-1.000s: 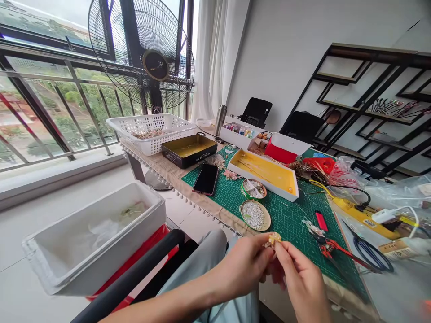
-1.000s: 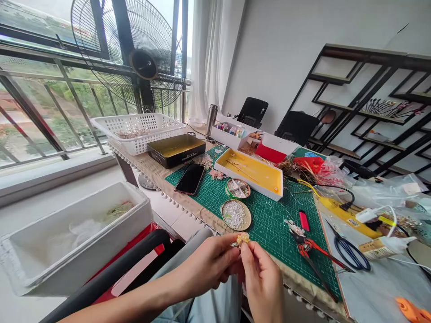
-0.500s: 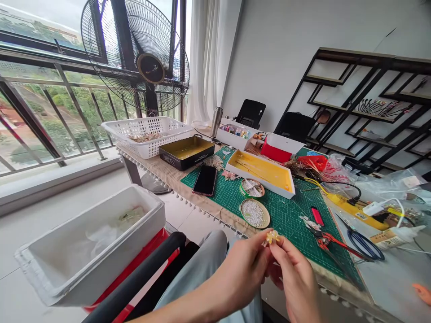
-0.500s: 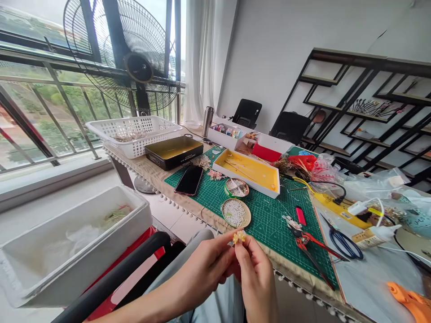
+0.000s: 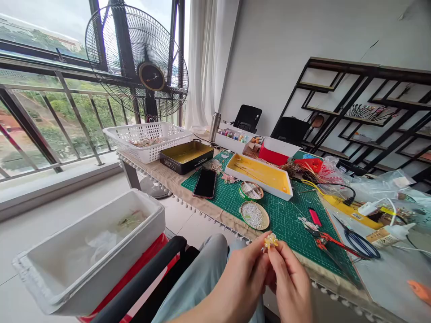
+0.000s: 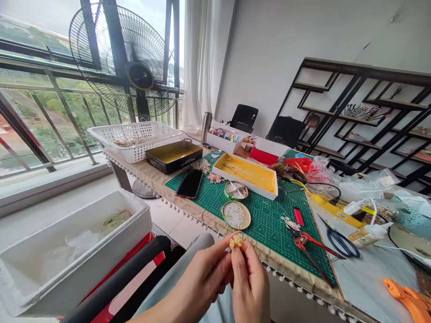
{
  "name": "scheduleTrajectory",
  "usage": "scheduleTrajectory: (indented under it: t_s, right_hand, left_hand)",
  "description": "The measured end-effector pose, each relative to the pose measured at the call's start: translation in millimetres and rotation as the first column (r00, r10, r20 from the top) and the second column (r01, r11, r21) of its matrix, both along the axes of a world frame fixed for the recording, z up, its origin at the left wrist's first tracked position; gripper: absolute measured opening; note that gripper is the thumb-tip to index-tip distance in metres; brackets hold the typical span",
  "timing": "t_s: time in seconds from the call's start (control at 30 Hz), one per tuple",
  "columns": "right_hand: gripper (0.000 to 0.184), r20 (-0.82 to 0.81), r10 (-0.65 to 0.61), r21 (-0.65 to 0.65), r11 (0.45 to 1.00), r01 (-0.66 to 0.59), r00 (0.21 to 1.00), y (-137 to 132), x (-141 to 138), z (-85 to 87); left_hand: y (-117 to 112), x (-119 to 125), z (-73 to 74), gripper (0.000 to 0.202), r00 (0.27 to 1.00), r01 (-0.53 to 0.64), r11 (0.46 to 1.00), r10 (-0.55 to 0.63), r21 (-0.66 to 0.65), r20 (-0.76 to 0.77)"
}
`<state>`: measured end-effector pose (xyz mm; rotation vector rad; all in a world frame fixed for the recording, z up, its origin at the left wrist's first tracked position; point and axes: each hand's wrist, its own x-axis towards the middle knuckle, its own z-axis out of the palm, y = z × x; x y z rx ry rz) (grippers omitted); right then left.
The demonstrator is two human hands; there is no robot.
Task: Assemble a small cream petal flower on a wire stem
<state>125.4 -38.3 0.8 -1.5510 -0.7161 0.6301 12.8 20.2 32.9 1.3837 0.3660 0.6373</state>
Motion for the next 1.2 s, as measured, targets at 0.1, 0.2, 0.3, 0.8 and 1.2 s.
scheduleTrajectory:
  t_s: [0.1, 0.2, 0.3, 0.8, 1.2]
  right_hand:
    - [0.058, -0.012, -0.011, -0.016, 1.000, 0.011, 1.000, -4, -3, -0.5]
    - [0.064, -0.027, -0.045, -0.030, 0.999, 0.045, 0.999, -8, -7, -0.8]
    - [0.062, 0.015, -0.063, -0.041, 0.997, 0.064, 0.998, -11, -11, 0.4]
    - [0.048, 0.066, -0.185, 0.008, 0.983, 0.185, 0.981, -25, -21, 2.5]
    - [0.057, 0.032, -0.123, 0.003, 0.992, 0.123, 0.992, -31, -25, 7.8]
  left_hand:
    - [-3, 0, -3.8, 0.038, 0.999, -0.028, 0.998, 0.026, 0.057, 0.039]
    - [-7, 1, -11.7, 0.045, 0.997, -0.050, 0.996, 0.045, 0.072, 0.067]
    - [-11, 2, -19.8, 0.054, 0.996, -0.058, 0.998, 0.055, 0.036, 0.064]
    - [-29, 0, -14.2, 0.070, 0.993, -0.055, 0.997, 0.061, -0.060, 0.098]
    - [-33, -1, -15.4, 0.064, 0.993, -0.037, 0.999, 0.040, -0.030, 0.111]
